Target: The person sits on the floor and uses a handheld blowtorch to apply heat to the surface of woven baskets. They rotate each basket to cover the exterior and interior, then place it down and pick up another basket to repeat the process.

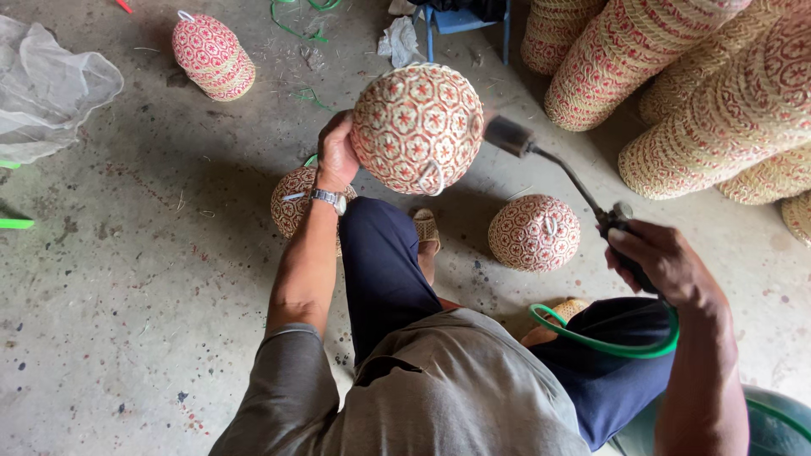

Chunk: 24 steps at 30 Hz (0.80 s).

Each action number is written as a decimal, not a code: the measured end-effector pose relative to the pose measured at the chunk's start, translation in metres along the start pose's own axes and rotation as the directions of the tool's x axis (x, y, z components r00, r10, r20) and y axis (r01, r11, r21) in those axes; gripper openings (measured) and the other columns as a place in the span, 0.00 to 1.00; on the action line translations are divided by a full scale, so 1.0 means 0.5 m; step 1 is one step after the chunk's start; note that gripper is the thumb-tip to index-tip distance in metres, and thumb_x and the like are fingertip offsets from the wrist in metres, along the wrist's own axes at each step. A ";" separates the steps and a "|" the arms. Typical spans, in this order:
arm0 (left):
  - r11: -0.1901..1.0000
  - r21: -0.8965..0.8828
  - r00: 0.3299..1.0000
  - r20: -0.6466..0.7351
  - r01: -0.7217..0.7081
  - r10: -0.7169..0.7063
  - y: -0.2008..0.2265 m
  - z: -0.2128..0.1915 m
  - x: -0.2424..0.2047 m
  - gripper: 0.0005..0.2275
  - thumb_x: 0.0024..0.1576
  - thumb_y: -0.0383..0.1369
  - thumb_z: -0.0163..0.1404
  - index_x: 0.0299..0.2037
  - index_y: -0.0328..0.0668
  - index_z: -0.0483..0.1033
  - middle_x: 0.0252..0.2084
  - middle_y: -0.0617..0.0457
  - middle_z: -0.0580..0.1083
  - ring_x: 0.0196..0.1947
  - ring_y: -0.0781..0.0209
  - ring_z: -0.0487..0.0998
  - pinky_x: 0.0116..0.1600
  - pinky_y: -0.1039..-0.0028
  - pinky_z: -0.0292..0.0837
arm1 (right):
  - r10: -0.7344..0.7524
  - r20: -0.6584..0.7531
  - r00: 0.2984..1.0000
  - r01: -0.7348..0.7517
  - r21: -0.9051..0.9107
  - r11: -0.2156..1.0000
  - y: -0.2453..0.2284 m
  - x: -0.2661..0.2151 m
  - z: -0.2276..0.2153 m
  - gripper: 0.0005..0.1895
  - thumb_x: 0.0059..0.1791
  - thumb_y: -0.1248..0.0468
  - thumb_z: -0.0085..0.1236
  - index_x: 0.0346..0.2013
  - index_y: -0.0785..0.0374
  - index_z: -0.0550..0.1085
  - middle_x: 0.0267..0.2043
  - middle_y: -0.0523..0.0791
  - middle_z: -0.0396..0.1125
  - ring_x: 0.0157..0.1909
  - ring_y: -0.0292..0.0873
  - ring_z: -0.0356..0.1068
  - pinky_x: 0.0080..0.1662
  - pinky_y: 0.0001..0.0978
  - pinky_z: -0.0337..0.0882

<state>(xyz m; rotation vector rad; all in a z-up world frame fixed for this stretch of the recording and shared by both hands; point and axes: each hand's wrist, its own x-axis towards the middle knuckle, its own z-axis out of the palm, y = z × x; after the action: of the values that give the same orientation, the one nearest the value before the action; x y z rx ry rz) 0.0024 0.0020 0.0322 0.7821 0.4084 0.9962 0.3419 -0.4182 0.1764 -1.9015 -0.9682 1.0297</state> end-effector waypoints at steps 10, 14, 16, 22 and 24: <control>0.999 -0.030 0.999 0.044 -0.024 0.025 0.005 -0.036 0.008 0.15 0.63 0.38 0.46 0.54 0.37 0.75 0.57 0.47 0.74 0.59 0.53 0.72 0.64 0.59 0.69 | 0.084 -0.043 0.996 -0.086 -0.035 0.996 -0.015 0.019 -0.021 0.18 0.54 0.56 0.50 0.32 0.69 0.76 0.21 0.45 0.65 0.21 0.39 0.61 0.23 0.34 0.60; 0.924 -0.376 0.997 0.042 0.077 -0.067 -0.067 -0.049 -0.016 0.20 0.67 0.42 0.35 0.62 0.38 0.69 0.67 0.42 0.67 0.68 0.50 0.66 0.71 0.53 0.64 | 0.053 0.065 0.996 -0.059 0.101 0.993 0.036 0.023 0.013 0.18 0.54 0.56 0.51 0.31 0.68 0.76 0.21 0.43 0.65 0.20 0.36 0.61 0.23 0.31 0.61; 0.892 -0.434 0.990 0.016 0.130 -0.137 -0.108 -0.048 -0.028 0.22 0.67 0.43 0.34 0.65 0.39 0.67 0.69 0.44 0.65 0.69 0.49 0.64 0.71 0.53 0.62 | 0.055 0.048 0.997 -0.061 0.140 0.988 0.051 0.020 0.035 0.18 0.54 0.55 0.50 0.30 0.68 0.74 0.21 0.43 0.64 0.20 0.36 0.60 0.23 0.31 0.61; 0.878 -0.478 0.970 -0.197 0.031 -0.142 -0.209 -0.068 -0.027 0.21 0.69 0.41 0.35 0.68 0.39 0.63 0.71 0.46 0.65 0.70 0.50 0.65 0.72 0.50 0.62 | 0.045 0.101 0.994 -0.060 0.157 0.986 0.071 0.018 0.071 0.20 0.55 0.54 0.50 0.28 0.67 0.74 0.18 0.43 0.63 0.18 0.35 0.60 0.23 0.30 0.60; 0.865 -0.502 0.970 -0.219 -0.017 -0.108 -0.214 -0.067 -0.013 0.21 0.69 0.41 0.34 0.68 0.38 0.63 0.70 0.45 0.66 0.68 0.50 0.67 0.72 0.50 0.62 | 0.018 0.121 0.992 -0.029 0.094 0.995 0.082 0.011 0.068 0.22 0.55 0.53 0.50 0.27 0.68 0.75 0.17 0.44 0.62 0.17 0.36 0.59 0.23 0.31 0.60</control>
<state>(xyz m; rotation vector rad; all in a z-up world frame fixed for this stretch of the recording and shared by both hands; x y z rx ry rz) 0.0411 -0.0234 -0.0703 0.1768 0.3502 1.0941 0.3245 -0.4225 0.1257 -1.7936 -0.9488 1.1946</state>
